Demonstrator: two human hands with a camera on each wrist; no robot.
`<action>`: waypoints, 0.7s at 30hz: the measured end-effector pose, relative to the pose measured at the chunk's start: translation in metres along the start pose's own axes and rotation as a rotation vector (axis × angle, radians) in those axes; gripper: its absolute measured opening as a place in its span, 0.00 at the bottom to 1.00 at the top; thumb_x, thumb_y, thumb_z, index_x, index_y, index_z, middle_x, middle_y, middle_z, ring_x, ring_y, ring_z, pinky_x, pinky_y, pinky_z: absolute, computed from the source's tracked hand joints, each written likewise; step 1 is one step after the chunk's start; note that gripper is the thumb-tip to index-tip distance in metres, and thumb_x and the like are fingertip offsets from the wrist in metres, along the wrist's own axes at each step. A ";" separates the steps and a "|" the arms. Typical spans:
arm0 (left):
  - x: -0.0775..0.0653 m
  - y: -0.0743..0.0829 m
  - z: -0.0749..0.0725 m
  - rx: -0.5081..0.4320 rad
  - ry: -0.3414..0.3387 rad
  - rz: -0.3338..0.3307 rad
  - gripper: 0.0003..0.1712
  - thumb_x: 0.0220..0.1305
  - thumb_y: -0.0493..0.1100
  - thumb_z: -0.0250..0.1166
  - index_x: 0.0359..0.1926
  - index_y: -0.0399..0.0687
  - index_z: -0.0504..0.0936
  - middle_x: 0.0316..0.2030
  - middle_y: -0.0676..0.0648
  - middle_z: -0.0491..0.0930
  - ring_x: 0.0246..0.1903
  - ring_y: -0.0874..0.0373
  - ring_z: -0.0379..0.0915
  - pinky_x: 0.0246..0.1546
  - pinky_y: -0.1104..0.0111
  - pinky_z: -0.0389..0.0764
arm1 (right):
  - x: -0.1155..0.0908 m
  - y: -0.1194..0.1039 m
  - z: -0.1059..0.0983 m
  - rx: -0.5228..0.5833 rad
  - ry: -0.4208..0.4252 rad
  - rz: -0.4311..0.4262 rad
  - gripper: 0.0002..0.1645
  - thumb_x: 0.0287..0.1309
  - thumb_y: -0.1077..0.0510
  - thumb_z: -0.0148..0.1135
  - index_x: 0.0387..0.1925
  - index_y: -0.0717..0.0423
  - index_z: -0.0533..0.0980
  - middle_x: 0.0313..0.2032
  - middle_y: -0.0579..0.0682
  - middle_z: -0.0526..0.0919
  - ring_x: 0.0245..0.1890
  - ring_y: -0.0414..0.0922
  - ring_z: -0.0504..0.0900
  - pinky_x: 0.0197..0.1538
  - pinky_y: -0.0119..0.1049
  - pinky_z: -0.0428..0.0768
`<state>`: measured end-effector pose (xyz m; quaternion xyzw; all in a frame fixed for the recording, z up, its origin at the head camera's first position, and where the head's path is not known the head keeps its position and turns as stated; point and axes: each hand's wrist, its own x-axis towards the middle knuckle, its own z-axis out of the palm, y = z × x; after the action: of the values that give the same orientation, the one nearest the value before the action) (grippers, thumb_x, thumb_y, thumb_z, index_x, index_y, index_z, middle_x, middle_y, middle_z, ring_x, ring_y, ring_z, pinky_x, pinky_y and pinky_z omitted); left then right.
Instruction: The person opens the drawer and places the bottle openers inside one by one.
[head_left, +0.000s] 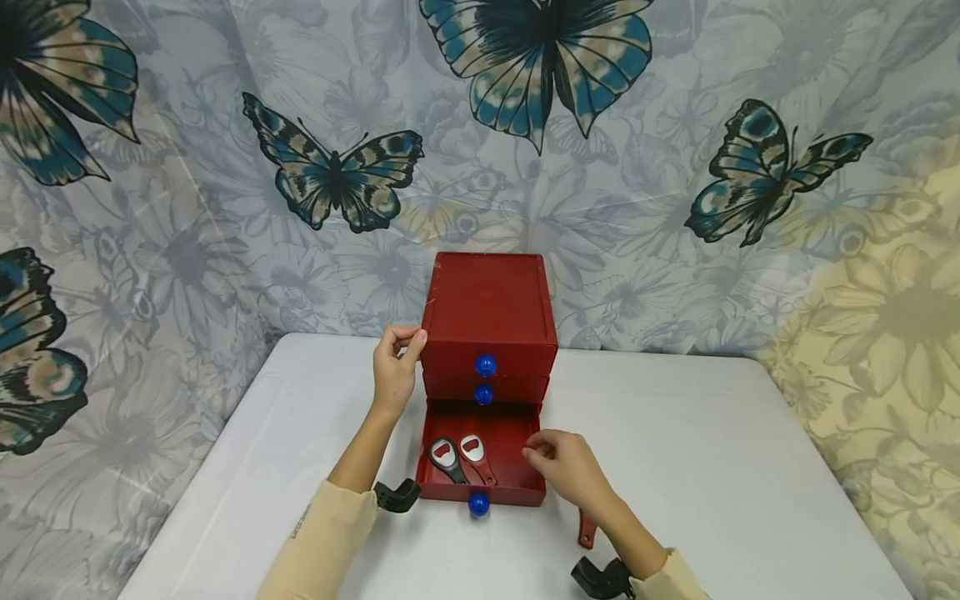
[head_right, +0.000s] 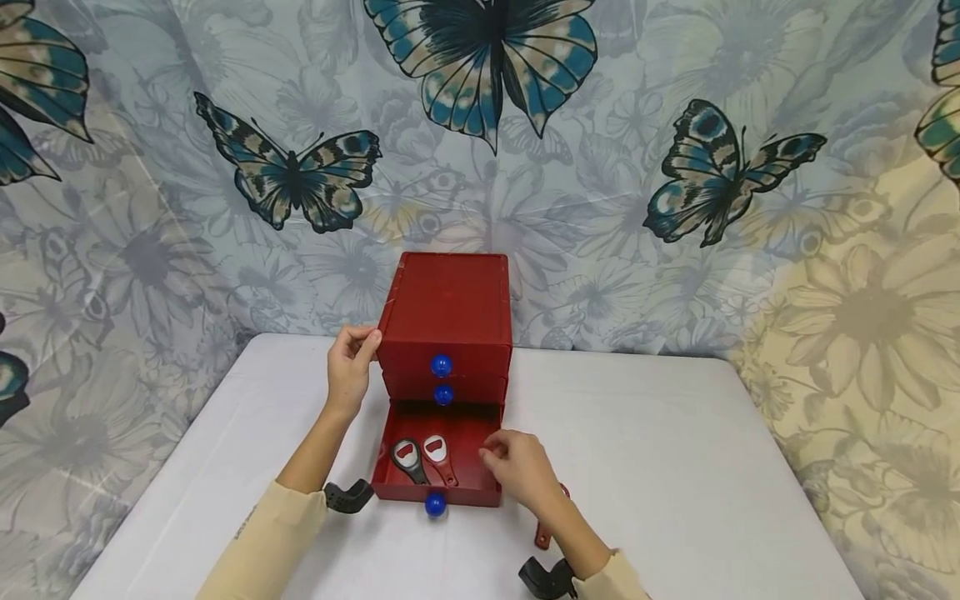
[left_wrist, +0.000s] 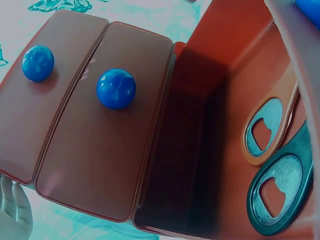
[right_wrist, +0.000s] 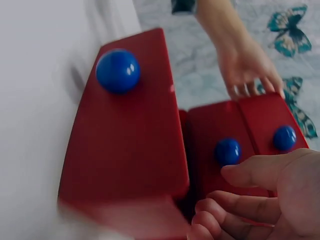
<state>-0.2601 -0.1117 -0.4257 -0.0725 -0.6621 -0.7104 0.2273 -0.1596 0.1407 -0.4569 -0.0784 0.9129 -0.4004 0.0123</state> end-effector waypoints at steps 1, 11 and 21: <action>0.000 0.000 0.000 0.002 0.002 0.002 0.13 0.66 0.35 0.61 0.43 0.25 0.74 0.32 0.61 0.77 0.35 0.70 0.74 0.34 0.79 0.78 | -0.002 0.003 -0.004 -0.009 0.008 0.014 0.05 0.57 0.61 0.67 0.35 0.59 0.83 0.25 0.45 0.82 0.25 0.37 0.74 0.26 0.27 0.73; 0.000 0.002 0.000 0.011 -0.004 0.002 0.12 0.67 0.35 0.61 0.43 0.27 0.74 0.34 0.61 0.77 0.36 0.69 0.74 0.36 0.78 0.78 | -0.023 0.022 -0.030 -0.102 0.027 0.143 0.12 0.57 0.58 0.67 0.40 0.63 0.83 0.22 0.46 0.78 0.23 0.38 0.72 0.25 0.28 0.70; -0.001 0.001 0.000 0.015 0.002 0.004 0.13 0.67 0.36 0.61 0.44 0.26 0.75 0.34 0.60 0.77 0.35 0.69 0.75 0.36 0.77 0.78 | -0.037 0.037 -0.034 -0.171 0.027 0.188 0.19 0.57 0.56 0.67 0.44 0.68 0.80 0.21 0.46 0.76 0.20 0.39 0.69 0.22 0.30 0.67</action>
<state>-0.2587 -0.1111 -0.4256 -0.0715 -0.6672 -0.7049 0.2298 -0.1307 0.1960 -0.4626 0.0122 0.9472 -0.3190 0.0309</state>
